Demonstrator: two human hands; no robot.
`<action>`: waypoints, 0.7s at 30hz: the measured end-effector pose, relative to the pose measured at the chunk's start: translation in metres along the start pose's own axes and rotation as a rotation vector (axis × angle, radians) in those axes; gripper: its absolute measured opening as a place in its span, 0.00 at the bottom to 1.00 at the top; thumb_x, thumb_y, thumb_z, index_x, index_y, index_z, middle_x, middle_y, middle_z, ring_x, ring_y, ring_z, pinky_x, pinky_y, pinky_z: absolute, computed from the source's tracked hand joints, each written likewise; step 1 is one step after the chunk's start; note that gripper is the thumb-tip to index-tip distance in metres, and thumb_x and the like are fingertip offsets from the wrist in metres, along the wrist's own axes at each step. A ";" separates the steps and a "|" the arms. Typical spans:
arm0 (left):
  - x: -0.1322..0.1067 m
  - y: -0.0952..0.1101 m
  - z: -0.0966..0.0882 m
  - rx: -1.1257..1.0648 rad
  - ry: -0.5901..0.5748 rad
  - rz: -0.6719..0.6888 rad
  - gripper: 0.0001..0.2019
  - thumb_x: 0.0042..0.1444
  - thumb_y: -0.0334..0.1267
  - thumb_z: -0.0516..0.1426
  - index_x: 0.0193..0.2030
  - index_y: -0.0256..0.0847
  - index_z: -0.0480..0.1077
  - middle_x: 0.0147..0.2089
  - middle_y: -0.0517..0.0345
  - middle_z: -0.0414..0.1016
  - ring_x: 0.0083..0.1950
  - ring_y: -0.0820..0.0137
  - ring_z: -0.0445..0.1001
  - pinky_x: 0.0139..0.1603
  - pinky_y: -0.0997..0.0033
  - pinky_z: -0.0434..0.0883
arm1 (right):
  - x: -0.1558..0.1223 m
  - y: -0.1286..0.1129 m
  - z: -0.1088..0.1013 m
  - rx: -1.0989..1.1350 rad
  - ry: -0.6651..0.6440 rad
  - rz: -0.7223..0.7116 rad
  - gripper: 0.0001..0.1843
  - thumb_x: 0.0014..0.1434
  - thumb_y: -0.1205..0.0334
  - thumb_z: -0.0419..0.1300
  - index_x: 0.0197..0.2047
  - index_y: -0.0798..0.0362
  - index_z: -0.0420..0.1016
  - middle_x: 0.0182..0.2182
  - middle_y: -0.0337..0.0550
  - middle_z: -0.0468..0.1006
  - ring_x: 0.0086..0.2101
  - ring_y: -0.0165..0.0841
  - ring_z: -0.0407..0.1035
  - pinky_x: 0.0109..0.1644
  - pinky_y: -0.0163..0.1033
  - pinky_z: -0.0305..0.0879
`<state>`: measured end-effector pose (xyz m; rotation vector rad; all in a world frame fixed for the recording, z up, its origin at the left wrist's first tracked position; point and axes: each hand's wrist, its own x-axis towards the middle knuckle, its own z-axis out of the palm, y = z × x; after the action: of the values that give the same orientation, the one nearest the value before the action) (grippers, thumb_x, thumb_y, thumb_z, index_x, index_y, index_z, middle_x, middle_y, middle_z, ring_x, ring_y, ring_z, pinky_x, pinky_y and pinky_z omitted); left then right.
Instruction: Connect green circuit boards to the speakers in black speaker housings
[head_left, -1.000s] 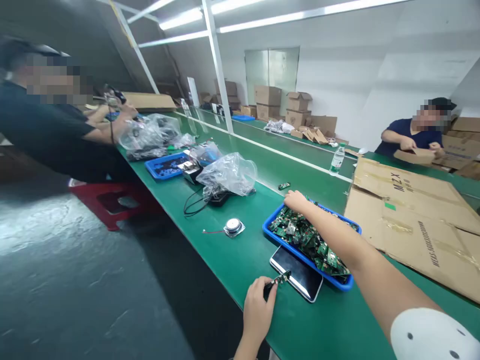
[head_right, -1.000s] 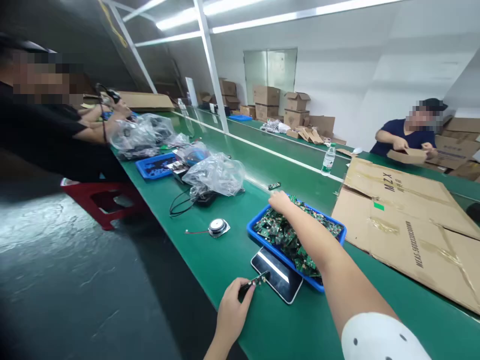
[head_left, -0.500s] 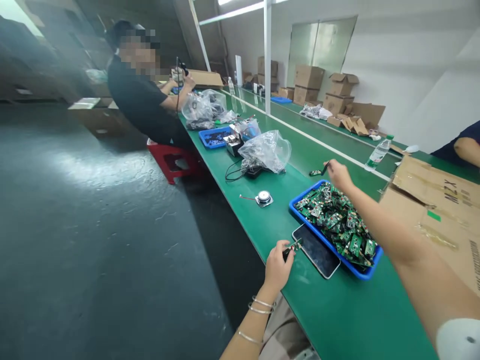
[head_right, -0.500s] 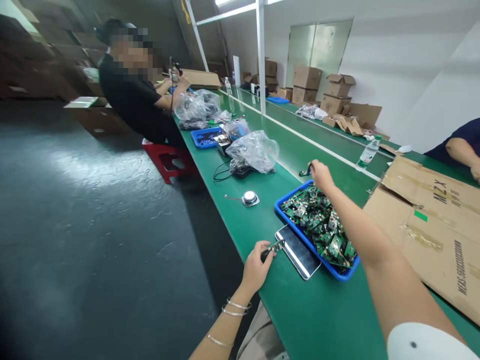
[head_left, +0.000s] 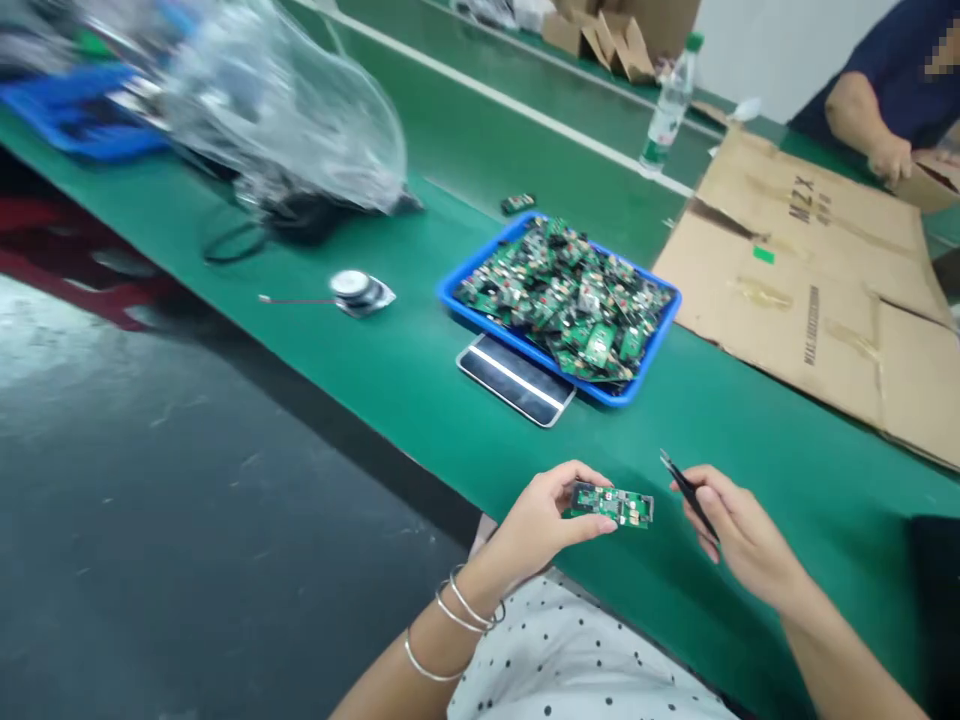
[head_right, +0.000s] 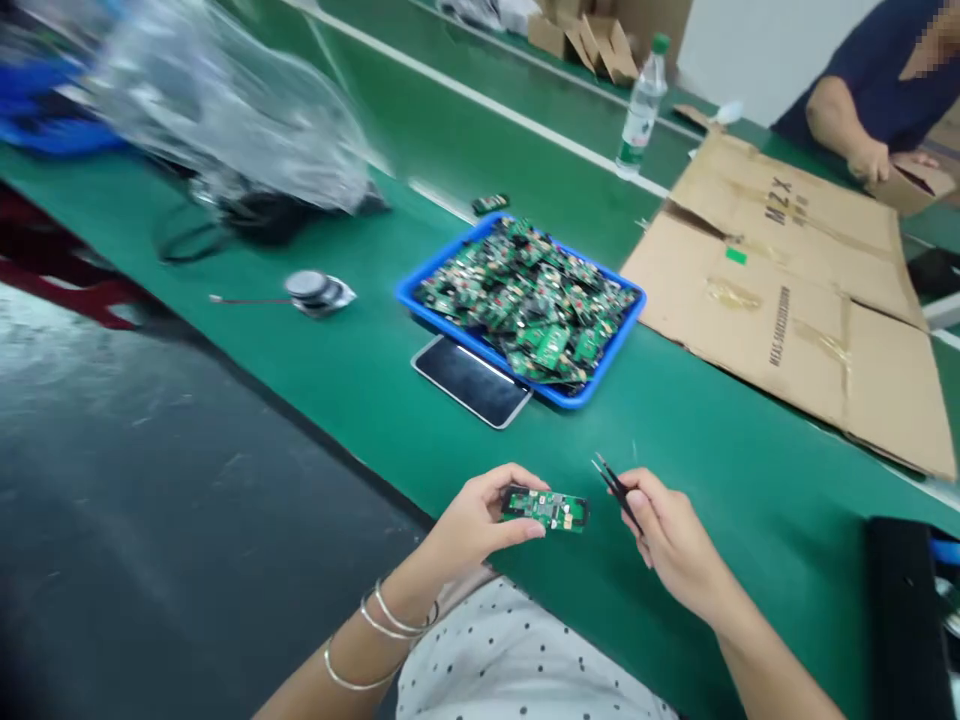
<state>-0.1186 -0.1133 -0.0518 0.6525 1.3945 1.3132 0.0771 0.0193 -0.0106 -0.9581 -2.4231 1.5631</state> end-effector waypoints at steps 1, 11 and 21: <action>0.002 -0.001 0.009 -0.016 -0.053 -0.040 0.16 0.37 0.36 0.68 0.35 0.38 0.73 0.32 0.58 0.76 0.33 0.70 0.72 0.31 0.74 0.68 | -0.008 0.013 0.004 -0.038 0.017 -0.014 0.22 0.67 0.43 0.42 0.39 0.51 0.66 0.19 0.33 0.65 0.15 0.26 0.58 0.17 0.31 0.55; 0.019 -0.023 0.052 0.217 -0.204 -0.049 0.19 0.35 0.48 0.70 0.30 0.37 0.75 0.22 0.63 0.69 0.25 0.74 0.63 0.25 0.75 0.59 | -0.040 0.050 0.007 -0.595 -0.042 -0.222 0.21 0.71 0.53 0.38 0.37 0.52 0.67 0.25 0.39 0.73 0.26 0.30 0.68 0.29 0.35 0.57; 0.017 -0.029 0.049 0.236 -0.226 0.100 0.26 0.41 0.61 0.63 0.32 0.38 0.74 0.28 0.56 0.74 0.29 0.70 0.69 0.30 0.72 0.64 | -0.037 0.054 0.018 -0.523 -0.040 -0.288 0.19 0.71 0.58 0.39 0.35 0.52 0.66 0.24 0.38 0.70 0.25 0.29 0.65 0.29 0.34 0.55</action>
<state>-0.0705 -0.0881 -0.0762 1.0090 1.3543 1.1206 0.1238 -0.0010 -0.0562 -0.5917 -2.9034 0.8799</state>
